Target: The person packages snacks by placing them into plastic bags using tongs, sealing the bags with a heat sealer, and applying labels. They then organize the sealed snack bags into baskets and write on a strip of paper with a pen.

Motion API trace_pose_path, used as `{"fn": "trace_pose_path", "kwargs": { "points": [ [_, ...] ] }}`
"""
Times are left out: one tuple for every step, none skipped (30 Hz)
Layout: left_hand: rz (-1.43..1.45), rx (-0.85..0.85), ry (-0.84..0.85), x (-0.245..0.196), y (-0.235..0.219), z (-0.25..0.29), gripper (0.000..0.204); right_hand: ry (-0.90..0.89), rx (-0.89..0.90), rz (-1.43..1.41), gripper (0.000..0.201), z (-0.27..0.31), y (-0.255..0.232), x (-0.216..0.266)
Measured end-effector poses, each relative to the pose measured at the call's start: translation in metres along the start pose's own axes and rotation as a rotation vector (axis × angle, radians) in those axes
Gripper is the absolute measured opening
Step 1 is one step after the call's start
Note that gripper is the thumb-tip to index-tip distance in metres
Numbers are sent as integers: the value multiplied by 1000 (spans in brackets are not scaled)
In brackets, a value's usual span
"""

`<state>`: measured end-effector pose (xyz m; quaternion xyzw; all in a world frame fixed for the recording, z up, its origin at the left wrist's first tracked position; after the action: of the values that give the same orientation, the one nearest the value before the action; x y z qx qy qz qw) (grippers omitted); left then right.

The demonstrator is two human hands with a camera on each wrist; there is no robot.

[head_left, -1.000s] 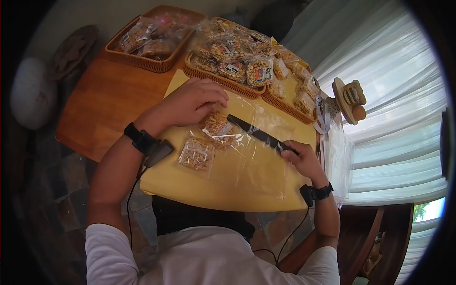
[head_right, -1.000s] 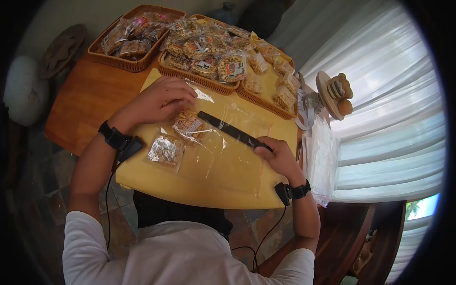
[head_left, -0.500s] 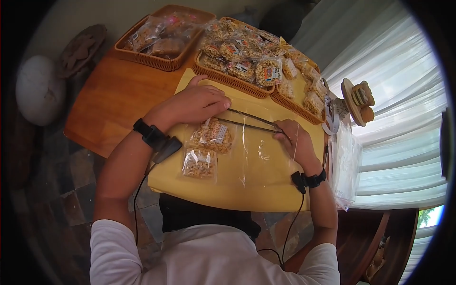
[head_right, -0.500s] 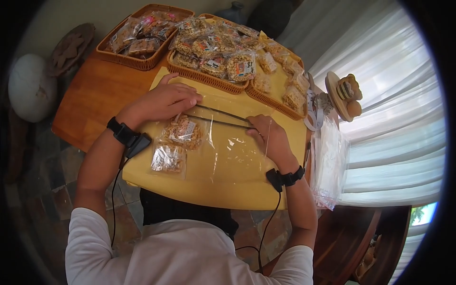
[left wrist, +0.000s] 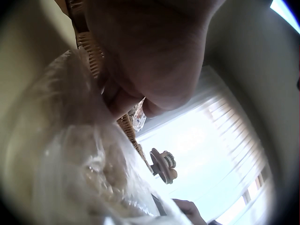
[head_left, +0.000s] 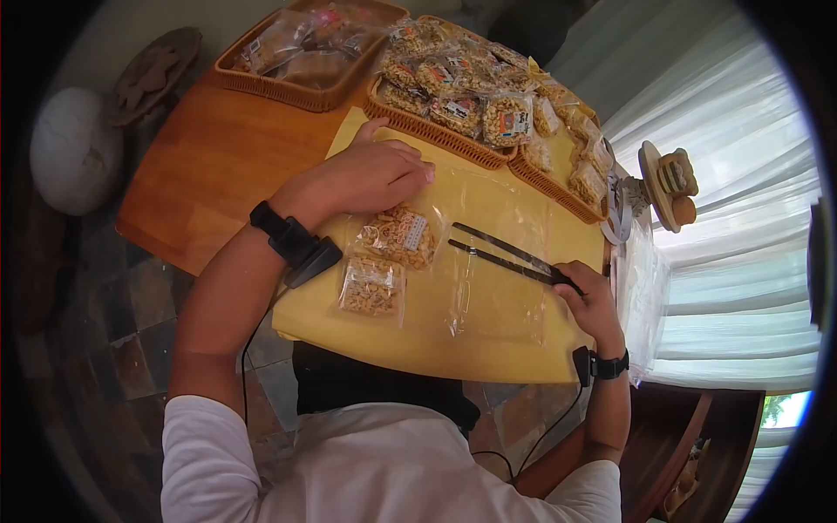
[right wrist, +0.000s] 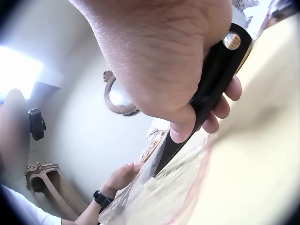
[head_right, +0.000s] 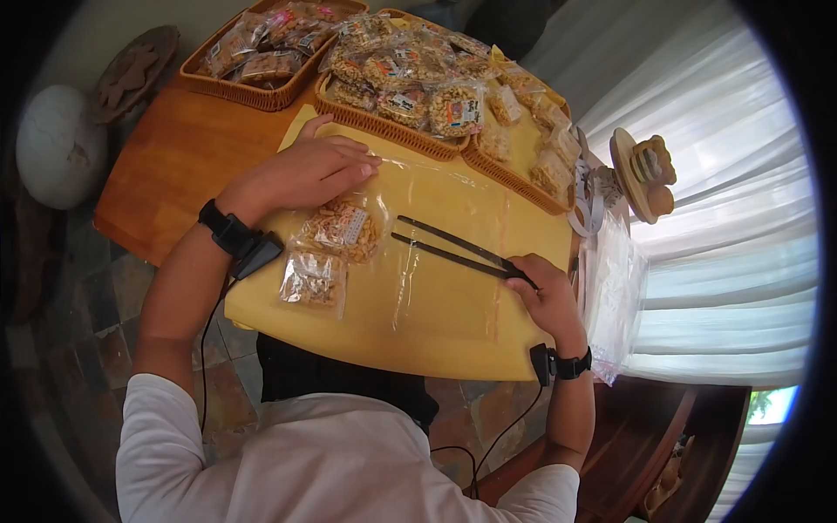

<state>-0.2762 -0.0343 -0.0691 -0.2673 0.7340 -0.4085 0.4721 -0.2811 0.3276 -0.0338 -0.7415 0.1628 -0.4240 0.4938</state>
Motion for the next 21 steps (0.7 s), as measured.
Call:
{"fn": "trace_pose_path", "kwargs": {
  "points": [
    [1, -4, -13, 1, 1, 0, 53, -1, -4, -1, 31, -5, 4, 3],
    [1, -9, -27, 3, 1, 0, 54, -38, -17, 25, 31, -12, 8, 7],
    [-6, -11, -29, 4, 2, 0, 54, -78, -29, 51, 32, -18, 11, 12],
    [7, -16, -17, 3, 1, 0, 54, -84, -33, 48, 32, -24, 13, 15],
    [21, -22, -5, 2, 1, 0, 55, -95, -34, 67, 32, -30, 15, 17],
    [16, -25, -7, 3, 0, 1, 55, -105, -35, 87, 33, -34, 16, 19],
    [23, -20, -16, 4, -1, 1, 55, -110, -37, 88, 33, -36, 16, 17],
    [32, -13, -23, 4, 0, 1, 55, -134, -57, 83, 33, -37, 16, 14],
    [32, -15, -22, 5, 2, 2, 55, -157, -78, 78, 33, -38, 15, 13],
    [32, -34, -3, 4, 2, 2, 52, -158, -79, 81, 33, -38, 14, 11],
    [32, -51, 15, 3, 2, 2, 50, -140, -87, 89, 33, -36, 12, 8],
    [32, -51, 19, 5, 2, 3, 50, -120, -96, 96, 33, -34, 11, 5],
    [45, -47, 32, 3, -1, 3, 47, -116, -99, 98, 33, -32, 10, 4],
    [56, -42, 47, 2, -2, 3, 45, -97, -99, 90, 33, -30, 11, 1],
    [55, -38, 55, 1, -2, 3, 45, -75, -100, 82, 33, -28, 11, -1],
    [67, -75, 74, -1, -4, 4, 44, -67, -110, 83, 33, -26, 11, -3],
    [80, -111, 96, -4, -7, 5, 44, -80, -118, 90, 32, -24, 12, -2],
    [80, -105, 114, -7, -6, 6, 44, -91, -128, 99, 32, -22, 12, -1],
    [54, -80, 122, -10, -4, 8, 46, -77, -143, 107, 32, -20, 10, 1],
    [32, -58, 132, -14, -1, 10, 49, -68, -130, 115, 31, -18, 9, 5],
    [42, -61, 156, -19, 1, 11, 49, -60, -114, 128, 31, -15, 5, 6]
  ]
}}
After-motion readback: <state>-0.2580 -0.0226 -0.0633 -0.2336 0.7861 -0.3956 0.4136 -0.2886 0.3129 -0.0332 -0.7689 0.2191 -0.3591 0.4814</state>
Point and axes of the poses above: each hand's wrist, its own z-axis away from the middle knuckle, its own y-axis out of the palm, x = y × z, the point moved 8 cm from there along -z, towards the middle knuckle, and after that the axes turned 7 degrees about -x, right-handed, at the moved point
